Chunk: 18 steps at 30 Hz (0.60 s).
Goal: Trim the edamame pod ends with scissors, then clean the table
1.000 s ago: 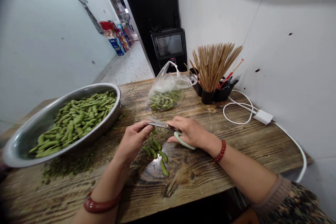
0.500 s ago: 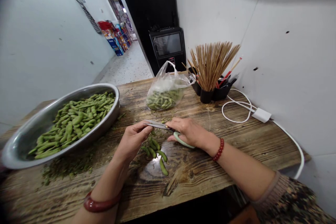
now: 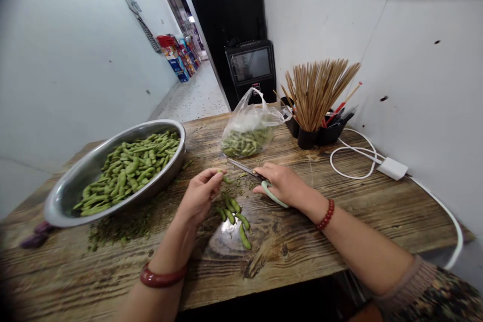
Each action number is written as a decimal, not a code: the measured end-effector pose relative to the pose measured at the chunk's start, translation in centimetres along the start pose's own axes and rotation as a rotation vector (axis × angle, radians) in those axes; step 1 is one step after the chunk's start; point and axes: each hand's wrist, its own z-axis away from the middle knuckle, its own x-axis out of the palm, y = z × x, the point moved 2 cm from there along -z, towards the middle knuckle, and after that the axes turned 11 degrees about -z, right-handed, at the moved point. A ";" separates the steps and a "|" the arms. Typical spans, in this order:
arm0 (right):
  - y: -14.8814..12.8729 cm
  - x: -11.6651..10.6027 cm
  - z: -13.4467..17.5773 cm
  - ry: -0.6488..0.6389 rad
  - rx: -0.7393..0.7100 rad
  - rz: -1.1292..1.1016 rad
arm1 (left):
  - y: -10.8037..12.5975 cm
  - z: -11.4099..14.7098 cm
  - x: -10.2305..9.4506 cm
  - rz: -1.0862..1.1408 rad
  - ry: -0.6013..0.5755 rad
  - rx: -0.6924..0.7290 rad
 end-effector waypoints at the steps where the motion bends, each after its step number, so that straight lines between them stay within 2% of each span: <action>1: 0.0 -0.1 0.0 0.016 -0.001 -0.003 | 0.0 -0.1 -0.2 0.062 0.008 -0.019; 9: -0.8 -0.7 -0.2 0.052 -0.005 -0.080 | 0.4 -0.3 -0.6 0.303 0.014 -0.064; 18: -1.0 -0.6 -0.2 0.009 -0.046 -0.122 | 0.5 0.0 -0.3 0.289 0.009 -0.051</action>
